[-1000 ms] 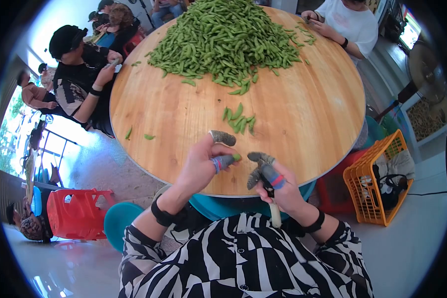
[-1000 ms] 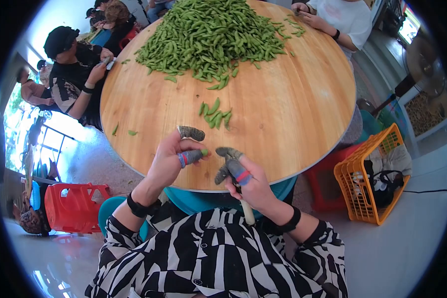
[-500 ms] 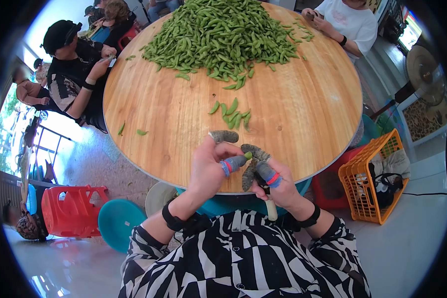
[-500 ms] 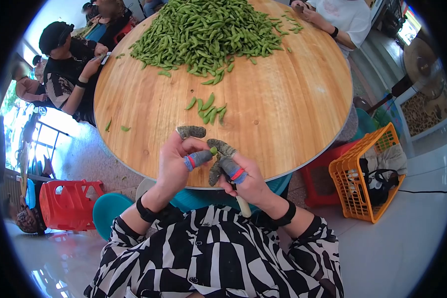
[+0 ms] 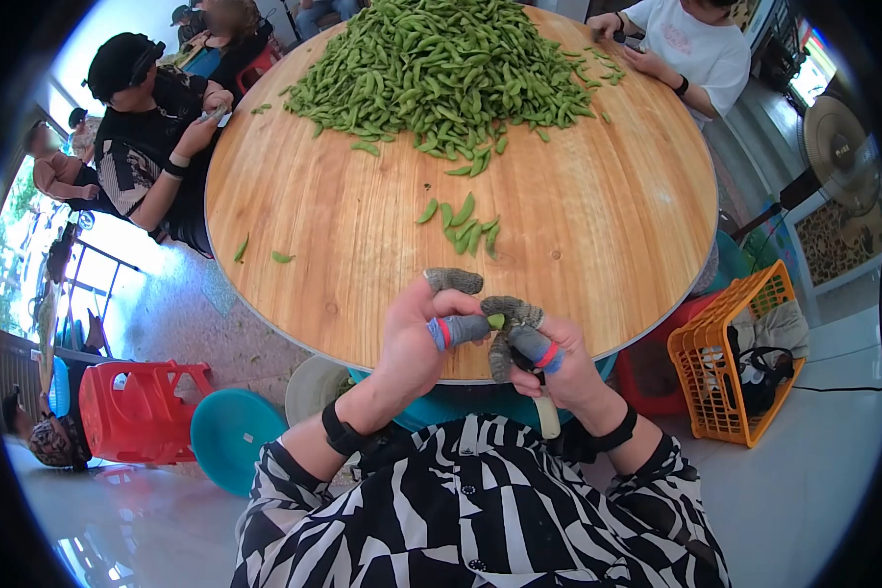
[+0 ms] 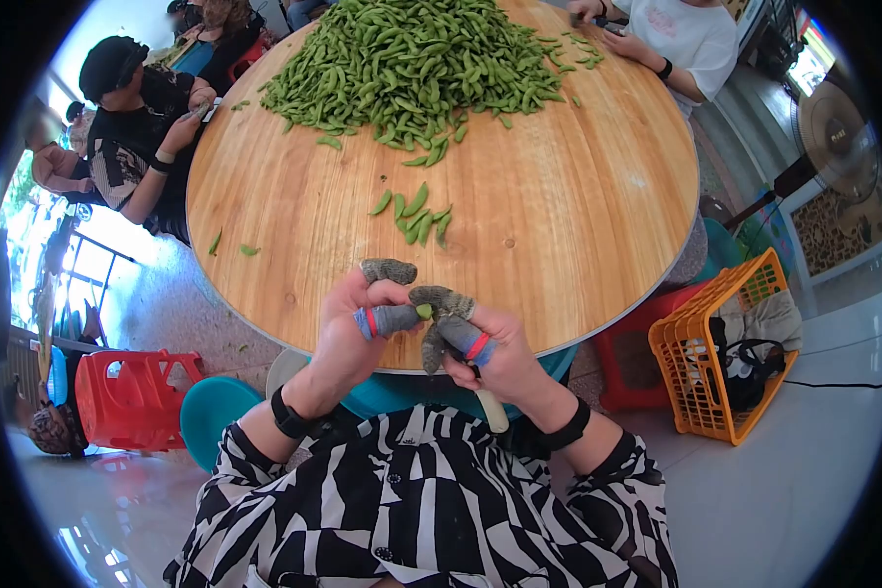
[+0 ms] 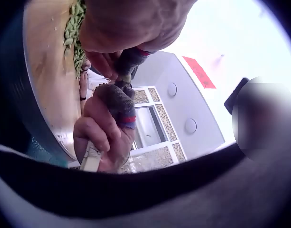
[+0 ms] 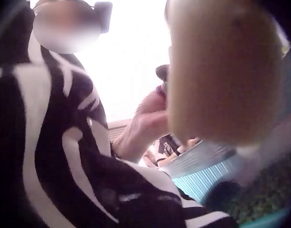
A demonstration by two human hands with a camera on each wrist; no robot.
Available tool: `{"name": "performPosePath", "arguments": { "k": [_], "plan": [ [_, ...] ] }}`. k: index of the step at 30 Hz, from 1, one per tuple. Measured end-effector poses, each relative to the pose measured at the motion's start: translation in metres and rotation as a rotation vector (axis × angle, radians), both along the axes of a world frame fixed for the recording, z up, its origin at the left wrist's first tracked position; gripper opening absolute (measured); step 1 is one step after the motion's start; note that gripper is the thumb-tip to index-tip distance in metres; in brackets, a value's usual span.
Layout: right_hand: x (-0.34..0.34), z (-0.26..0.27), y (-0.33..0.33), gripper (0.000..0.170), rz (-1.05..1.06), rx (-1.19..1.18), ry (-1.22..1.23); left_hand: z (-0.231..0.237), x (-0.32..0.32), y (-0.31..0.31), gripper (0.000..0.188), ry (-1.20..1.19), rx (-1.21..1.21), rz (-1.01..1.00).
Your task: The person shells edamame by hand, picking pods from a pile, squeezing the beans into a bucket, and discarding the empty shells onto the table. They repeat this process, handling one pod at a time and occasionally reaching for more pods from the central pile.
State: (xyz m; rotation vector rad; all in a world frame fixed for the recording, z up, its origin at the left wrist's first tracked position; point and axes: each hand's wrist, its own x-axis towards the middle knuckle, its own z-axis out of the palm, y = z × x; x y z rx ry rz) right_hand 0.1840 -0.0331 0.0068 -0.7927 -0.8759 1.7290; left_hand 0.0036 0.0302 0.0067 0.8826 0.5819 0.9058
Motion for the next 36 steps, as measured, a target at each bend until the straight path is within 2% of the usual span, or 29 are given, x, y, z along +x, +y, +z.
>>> {"name": "performPosePath", "arguments": {
  "k": [1, 2, 4, 5, 7, 10, 12, 13, 16, 18, 19, 21, 22, 24, 26, 28, 31, 33, 35, 36],
  "plan": [
    [0.003, 0.000, 0.000, 0.033, 0.042, -0.050, 0.123, 0.000, 0.000, 0.002, 0.038, -0.001, -0.001, 0.001],
    [0.006, 0.001, 0.001, 0.033, 0.044, -0.051, 0.122, 0.000, 0.000, 0.004, 0.037, -0.045, -0.084, -0.031],
    [0.011, 0.004, 0.001, 0.035, 0.050, 0.301, -0.506, -0.001, 0.000, 0.004, 0.036, -0.088, -0.168, -0.064],
    [0.010, 0.002, 0.000, 0.035, 0.052, 0.300, -0.505, -0.003, 0.001, 0.002, 0.037, -0.050, -0.135, -0.061],
    [0.010, -0.004, -0.003, 0.040, -0.082, 0.795, -0.831, -0.003, 0.003, -0.004, 0.038, -0.011, -0.106, -0.054],
    [0.011, 0.001, -0.007, 0.045, -0.043, 0.710, -0.812, -0.001, 0.007, -0.011, 0.041, -0.040, -0.067, -0.053],
    [0.010, 0.001, -0.006, 0.044, -0.068, 0.665, -0.771, -0.005, 0.010, -0.011, 0.043, 0.107, 0.130, -0.029],
    [0.009, 0.002, -0.004, 0.044, -0.094, 0.620, -0.731, -0.004, 0.011, -0.011, 0.043, 0.106, 0.132, -0.028],
    [0.003, 0.000, -0.005, 0.036, -0.190, 0.640, -0.815, 0.001, 0.010, -0.016, 0.045, 0.183, 0.113, -0.095],
    [0.005, -0.005, -0.005, 0.033, -0.177, 0.655, -0.834, 0.007, 0.006, -0.011, 0.046, 0.245, 0.117, -0.213],
    [0.007, -0.007, -0.005, 0.031, -0.164, 0.673, -0.854, 0.008, 0.002, -0.010, 0.046, 0.246, 0.118, -0.211],
    [0.008, -0.002, -0.005, 0.026, -0.093, 0.684, -0.871, 0.009, -0.003, -0.008, 0.046, 0.443, 0.229, -0.359],
    [0.007, 0.000, -0.003, 0.022, -0.023, 0.696, -0.885, 0.006, -0.005, -0.008, 0.046, 0.445, 0.232, -0.350],
    [0.009, -0.005, -0.003, 0.019, -0.027, 0.722, -0.927, -0.002, -0.007, -0.014, 0.042, 0.357, 0.238, -0.391],
    [0.008, -0.003, -0.003, 0.017, -0.044, 0.749, -0.975, -0.001, -0.012, -0.017, 0.042, 0.435, 0.249, -0.411],
    [0.007, 0.006, -0.004, 0.018, 0.090, 0.561, -0.897, -0.003, -0.014, -0.017, 0.043, 0.551, 0.277, -0.428],
    [0.006, 0.001, -0.005, 0.017, 0.092, 0.623, -0.907, -0.011, -0.015, -0.017, 0.034, 0.432, 0.278, -0.355],
    [0.002, 0.003, -0.005, 0.016, 0.079, 0.625, -0.893, -0.006, -0.017, -0.018, 0.033, 0.451, 0.293, -0.353],
    [0.000, 0.011, -0.006, 0.015, 0.114, 0.466, -0.834, -0.002, -0.019, -0.018, 0.032, 0.472, 0.310, -0.355],
    [0.000, 0.010, -0.005, 0.015, 0.113, 0.470, -0.836, -0.002, -0.021, -0.018, 0.031, 0.495, 0.293, -0.371]
  ]
}}
